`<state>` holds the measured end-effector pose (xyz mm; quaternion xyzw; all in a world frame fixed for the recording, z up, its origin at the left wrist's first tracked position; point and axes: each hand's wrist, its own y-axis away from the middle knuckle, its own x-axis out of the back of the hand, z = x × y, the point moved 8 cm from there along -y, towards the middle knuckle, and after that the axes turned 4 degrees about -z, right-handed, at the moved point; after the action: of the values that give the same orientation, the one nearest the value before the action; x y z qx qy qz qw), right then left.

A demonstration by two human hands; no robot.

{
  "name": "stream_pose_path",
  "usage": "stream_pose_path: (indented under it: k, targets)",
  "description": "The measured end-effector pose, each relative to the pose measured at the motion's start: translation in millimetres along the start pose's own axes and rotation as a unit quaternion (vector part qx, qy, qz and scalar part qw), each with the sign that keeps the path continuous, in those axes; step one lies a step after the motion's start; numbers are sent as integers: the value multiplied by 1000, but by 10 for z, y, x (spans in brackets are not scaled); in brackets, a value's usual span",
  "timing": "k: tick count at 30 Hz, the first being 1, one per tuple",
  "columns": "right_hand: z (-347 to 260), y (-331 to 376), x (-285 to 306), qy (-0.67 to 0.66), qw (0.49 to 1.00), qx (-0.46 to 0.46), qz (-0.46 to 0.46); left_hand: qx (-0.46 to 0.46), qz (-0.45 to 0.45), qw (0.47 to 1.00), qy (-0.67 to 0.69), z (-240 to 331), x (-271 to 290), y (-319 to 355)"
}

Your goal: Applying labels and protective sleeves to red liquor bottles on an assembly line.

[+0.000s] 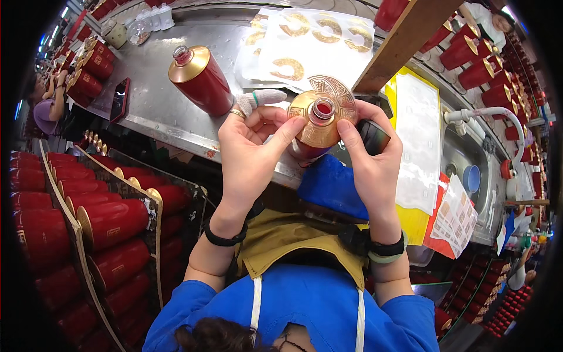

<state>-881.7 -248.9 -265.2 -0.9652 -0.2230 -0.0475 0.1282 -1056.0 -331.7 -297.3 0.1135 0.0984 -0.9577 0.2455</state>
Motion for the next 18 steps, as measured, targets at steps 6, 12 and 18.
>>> stream_pose_path:
  k: [6,12,18]
  targets:
    - [2,1,26,0,1000,-10,4,16,6,1000,-2,13,-37,3]
    - [-4,4,53,6,1000,-7,1,30,5,1000,-4,13,-49,9]
    - [6,10,81,3,1000,-8,2,39,8,999,-10,11,-75,13]
